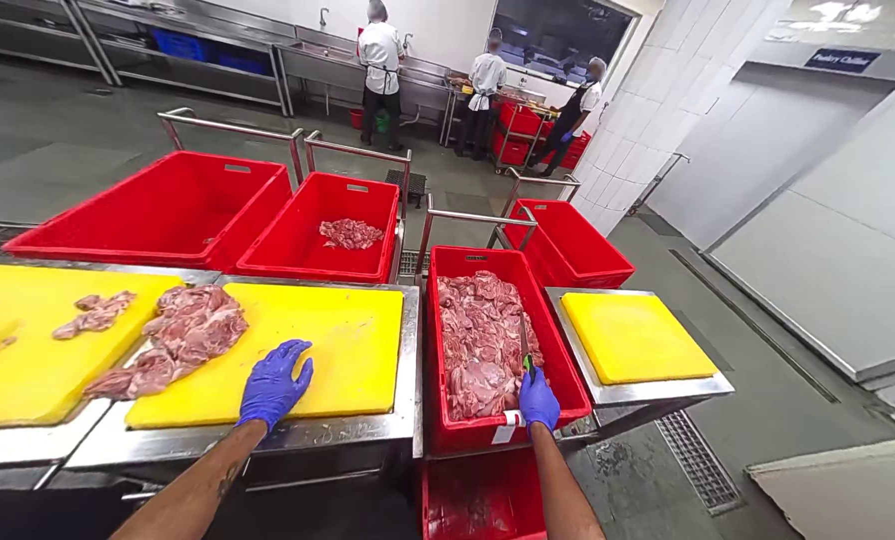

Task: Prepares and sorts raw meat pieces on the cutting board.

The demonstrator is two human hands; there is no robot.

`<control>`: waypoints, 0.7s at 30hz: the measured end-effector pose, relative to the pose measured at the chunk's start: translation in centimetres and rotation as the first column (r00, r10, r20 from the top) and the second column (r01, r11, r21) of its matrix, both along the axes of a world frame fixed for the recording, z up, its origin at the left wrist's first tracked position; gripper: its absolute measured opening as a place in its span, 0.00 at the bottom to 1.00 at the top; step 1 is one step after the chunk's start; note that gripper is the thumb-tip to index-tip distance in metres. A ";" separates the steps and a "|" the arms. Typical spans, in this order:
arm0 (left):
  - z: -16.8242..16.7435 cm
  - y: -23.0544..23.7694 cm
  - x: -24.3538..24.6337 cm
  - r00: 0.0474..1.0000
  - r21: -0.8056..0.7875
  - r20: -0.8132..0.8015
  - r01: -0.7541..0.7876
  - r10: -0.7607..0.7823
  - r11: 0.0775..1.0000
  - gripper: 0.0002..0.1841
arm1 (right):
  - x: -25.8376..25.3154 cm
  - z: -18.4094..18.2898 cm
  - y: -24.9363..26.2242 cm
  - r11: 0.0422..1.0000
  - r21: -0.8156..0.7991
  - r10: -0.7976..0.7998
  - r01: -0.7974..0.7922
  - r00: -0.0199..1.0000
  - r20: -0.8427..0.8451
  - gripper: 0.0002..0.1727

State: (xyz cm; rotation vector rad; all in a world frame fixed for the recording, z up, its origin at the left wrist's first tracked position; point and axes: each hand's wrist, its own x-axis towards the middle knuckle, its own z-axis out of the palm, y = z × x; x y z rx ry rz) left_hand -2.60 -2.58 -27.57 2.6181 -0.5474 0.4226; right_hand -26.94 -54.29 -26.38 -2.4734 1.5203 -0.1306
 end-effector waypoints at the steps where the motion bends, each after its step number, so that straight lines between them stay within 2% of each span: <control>1: 0.0 0.1 0.1 1.000 0.003 -0.006 0.000 0.000 1.000 0.23 | 0.1 0.0 0.1 1.000 0.005 -0.001 0.001 1.000 -0.007 0.26; 10: 0.3 0.1 -0.1 0.999 0.000 -0.034 -0.010 0.010 1.000 0.22 | -0.1 -0.2 0.3 0.999 -0.038 0.020 -0.021 0.999 -0.026 0.27; 21: 0.6 0.6 -0.5 0.998 0.020 -0.061 -0.021 0.022 1.000 0.24 | 0.1 0.2 0.5 0.998 -0.016 0.060 -0.061 0.998 -0.027 0.27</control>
